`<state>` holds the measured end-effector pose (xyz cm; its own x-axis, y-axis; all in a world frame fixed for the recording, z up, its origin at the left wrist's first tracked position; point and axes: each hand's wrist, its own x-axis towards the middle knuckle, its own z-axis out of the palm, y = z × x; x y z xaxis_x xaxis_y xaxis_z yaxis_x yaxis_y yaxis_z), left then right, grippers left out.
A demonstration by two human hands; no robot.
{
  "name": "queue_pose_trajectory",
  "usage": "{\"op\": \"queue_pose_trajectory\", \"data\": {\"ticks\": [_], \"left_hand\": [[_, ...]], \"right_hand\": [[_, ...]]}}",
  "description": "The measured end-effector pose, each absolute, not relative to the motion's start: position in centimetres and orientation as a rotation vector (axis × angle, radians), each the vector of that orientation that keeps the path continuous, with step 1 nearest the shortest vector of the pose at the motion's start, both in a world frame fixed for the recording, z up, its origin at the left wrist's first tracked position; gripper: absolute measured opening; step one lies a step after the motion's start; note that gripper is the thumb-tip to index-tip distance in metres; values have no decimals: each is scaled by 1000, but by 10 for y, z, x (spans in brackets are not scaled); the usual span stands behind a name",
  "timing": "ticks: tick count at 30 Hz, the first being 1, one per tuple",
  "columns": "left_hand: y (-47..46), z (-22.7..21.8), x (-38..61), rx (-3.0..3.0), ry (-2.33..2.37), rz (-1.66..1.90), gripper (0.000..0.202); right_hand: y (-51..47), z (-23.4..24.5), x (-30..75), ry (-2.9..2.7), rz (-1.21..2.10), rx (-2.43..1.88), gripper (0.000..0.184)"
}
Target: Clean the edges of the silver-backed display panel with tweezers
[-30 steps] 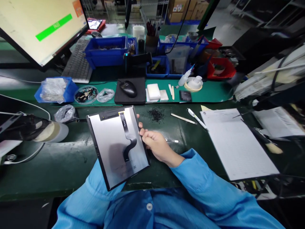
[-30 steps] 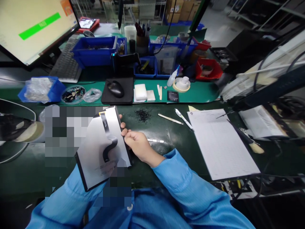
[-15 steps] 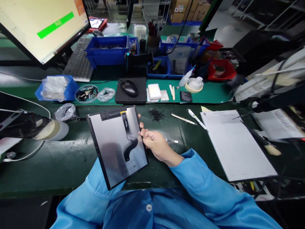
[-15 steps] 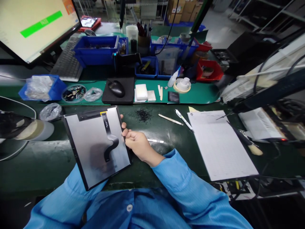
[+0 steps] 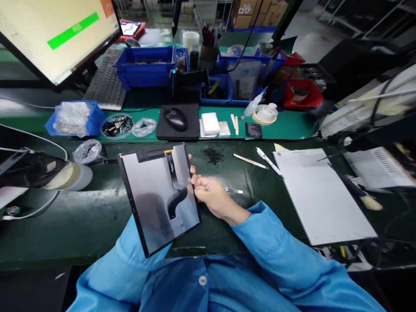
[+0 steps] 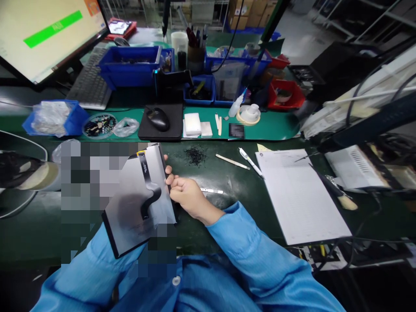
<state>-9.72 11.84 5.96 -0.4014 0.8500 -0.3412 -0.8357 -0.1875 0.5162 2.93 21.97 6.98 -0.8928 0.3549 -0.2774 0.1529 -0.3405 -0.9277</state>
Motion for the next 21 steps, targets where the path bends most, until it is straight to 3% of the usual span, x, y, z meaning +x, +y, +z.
{"op": "queue_pose_trajectory", "data": {"ticks": [9, 21], "left_hand": [[122, 79, -93, -33, 774, 1807, 58], [120, 84, -92, -28, 714, 1787, 57]], "right_hand": [[221, 73, 29, -1719, 2392, -747, 20], [225, 79, 31, -1675, 2477, -730, 13]]}}
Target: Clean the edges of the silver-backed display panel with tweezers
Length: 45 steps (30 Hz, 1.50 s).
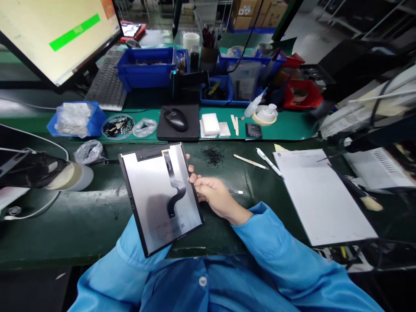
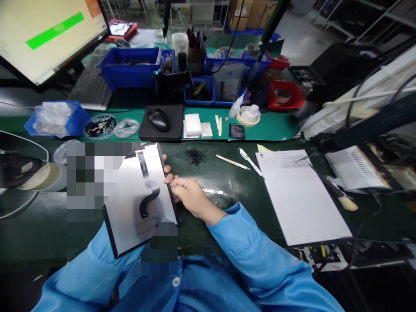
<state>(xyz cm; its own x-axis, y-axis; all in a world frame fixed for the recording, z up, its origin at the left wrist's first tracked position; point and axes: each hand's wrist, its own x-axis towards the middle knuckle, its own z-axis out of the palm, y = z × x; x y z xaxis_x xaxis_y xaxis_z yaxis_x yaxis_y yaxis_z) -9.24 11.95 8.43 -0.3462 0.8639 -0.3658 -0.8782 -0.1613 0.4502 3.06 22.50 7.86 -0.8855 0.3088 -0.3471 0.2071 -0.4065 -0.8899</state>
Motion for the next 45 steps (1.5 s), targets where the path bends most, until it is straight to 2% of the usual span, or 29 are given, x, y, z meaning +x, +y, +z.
{"op": "queue_pose_trajectory", "data": {"ticks": [3, 9, 13, 15, 18, 20, 22, 24, 27, 30, 34, 39, 45], "left_hand": [[119, 87, -92, -22, 700, 1811, 57], [120, 97, -95, -67, 733, 1770, 54], [120, 93, -99, -60, 743, 1721, 56], [118, 88, -101, -39, 725, 1765, 55], [114, 86, -104, 1, 701, 1842, 53], [111, 89, -104, 12, 706, 1896, 53], [109, 95, -103, 21, 727, 1938, 52], [108, 100, -100, 37, 737, 1976, 50], [107, 101, -99, 31, 727, 2001, 45], [108, 96, -108, 9, 742, 1957, 46], [107, 93, -131, -52, 853, 1763, 56], [101, 92, -137, -58, 893, 1679, 57], [102, 87, -108, -67, 877, 1822, 44]], "right_hand": [[228, 82, 32, -1728, 2484, -704, 13], [227, 83, 33, -1864, 2353, -659, 28], [228, 81, 33, -1966, 2246, -664, 30], [236, 83, 36, -2101, 2038, -674, 25], [258, 91, 45, -2460, 1495, -683, 14], [274, 95, 50, -2694, 1166, -654, 16], [285, 97, 54, -2864, 977, -622, 21], [289, 96, 56, -2981, 886, -578, 15], [286, 97, 55, -2999, 881, -520, 7], [281, 101, 54, -2825, 1088, -516, 4], [276, 104, 55, -2674, 1264, -289, 21], [273, 96, 56, -2738, 1087, -78, 32], [272, 85, 54, -2685, 873, -39, 24]]}}
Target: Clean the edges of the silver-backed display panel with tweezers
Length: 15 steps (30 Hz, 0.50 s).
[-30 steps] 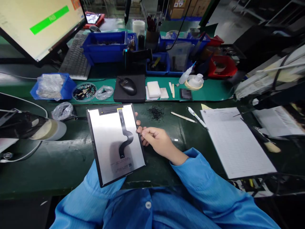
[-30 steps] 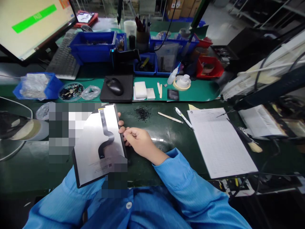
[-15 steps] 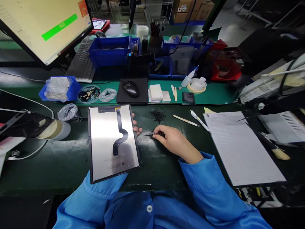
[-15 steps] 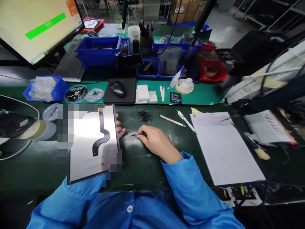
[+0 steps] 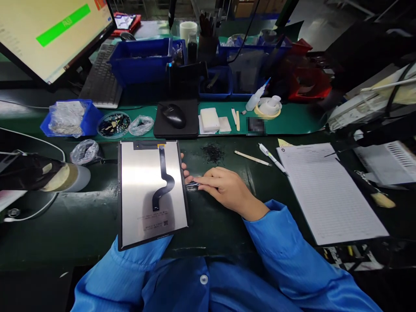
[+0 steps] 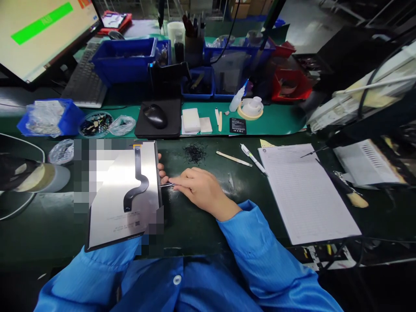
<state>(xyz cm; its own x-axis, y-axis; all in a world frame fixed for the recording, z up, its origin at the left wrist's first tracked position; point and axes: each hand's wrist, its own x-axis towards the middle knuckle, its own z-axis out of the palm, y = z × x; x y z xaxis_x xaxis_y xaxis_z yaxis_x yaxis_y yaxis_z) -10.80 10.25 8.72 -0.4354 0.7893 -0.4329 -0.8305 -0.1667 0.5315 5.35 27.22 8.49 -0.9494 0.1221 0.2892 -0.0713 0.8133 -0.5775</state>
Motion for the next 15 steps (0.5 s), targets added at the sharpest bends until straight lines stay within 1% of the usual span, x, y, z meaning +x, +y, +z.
{"op": "queue_pose_trajectory", "data": {"ticks": [5, 15], "left_hand": [[105, 89, -105, -78, 882, 1824, 41], [102, 94, -104, -72, 902, 1806, 39]], "right_hand": [[271, 82, 52, -2685, 799, -30, 25], [270, 79, 52, -2661, 825, -47, 26]]}}
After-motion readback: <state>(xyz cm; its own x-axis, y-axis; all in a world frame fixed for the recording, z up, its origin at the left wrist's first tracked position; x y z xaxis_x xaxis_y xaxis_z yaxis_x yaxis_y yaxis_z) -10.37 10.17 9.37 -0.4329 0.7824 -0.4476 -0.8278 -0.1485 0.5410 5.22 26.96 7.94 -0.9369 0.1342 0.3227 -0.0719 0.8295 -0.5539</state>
